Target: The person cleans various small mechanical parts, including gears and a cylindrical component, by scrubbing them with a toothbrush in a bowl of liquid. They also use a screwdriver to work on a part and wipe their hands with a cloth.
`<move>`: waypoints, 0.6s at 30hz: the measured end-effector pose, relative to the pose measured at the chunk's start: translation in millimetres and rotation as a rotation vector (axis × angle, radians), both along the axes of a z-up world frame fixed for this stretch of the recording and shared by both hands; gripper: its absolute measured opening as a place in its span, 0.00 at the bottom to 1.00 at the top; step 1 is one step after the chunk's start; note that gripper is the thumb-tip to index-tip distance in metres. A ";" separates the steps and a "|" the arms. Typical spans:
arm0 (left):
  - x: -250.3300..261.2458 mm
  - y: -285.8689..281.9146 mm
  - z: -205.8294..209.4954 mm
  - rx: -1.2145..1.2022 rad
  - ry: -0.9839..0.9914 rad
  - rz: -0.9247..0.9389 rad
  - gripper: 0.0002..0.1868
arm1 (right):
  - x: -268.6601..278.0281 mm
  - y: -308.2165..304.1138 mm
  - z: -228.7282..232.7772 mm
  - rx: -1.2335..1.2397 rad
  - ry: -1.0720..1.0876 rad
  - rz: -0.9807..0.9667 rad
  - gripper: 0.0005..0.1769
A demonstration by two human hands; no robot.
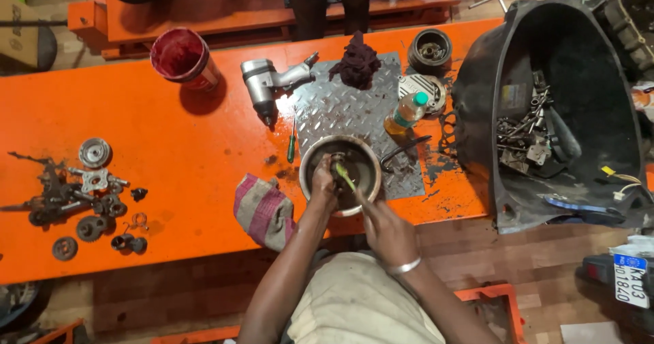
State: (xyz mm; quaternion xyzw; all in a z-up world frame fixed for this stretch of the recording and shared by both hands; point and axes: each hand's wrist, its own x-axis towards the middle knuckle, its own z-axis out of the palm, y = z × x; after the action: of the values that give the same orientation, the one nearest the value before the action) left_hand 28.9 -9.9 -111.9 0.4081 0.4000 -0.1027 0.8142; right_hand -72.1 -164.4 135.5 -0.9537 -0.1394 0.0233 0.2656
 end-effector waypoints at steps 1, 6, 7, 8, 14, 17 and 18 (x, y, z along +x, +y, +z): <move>2.6 1.1 -37.3 0.002 -0.006 -0.006 0.24 | 5.0 -3.2 -3.4 0.002 -0.006 -0.006 0.32; -0.1 -6.8 -5.4 -0.131 -0.210 0.050 0.25 | 11.1 -12.4 -24.3 -0.068 0.095 -0.035 0.28; 3.5 -7.7 16.8 -0.132 -0.213 0.043 0.25 | 9.7 -14.7 -28.7 -0.068 0.092 -0.042 0.28; 4.9 -7.2 38.7 -0.143 -0.209 0.027 0.24 | 8.2 -16.5 -33.4 -0.062 0.071 -0.045 0.28; -1.0 19.3 68.6 -0.119 -0.291 -0.179 0.27 | 39.2 -13.9 -70.6 -0.274 0.037 -0.036 0.25; -2.5 19.4 78.8 -0.216 -0.276 -0.185 0.26 | 50.7 -15.3 -139.6 -0.434 0.043 0.048 0.19; -0.7 22.3 86.9 -0.300 -0.211 -0.153 0.26 | 55.2 -13.9 -165.2 -0.527 0.058 0.116 0.15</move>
State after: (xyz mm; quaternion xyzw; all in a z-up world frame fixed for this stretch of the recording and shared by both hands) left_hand 28.2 12.5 -25.0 0.3199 0.2603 -0.1791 0.8932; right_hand -16.9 -178.3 -29.7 -0.9792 -0.1752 0.1013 0.0102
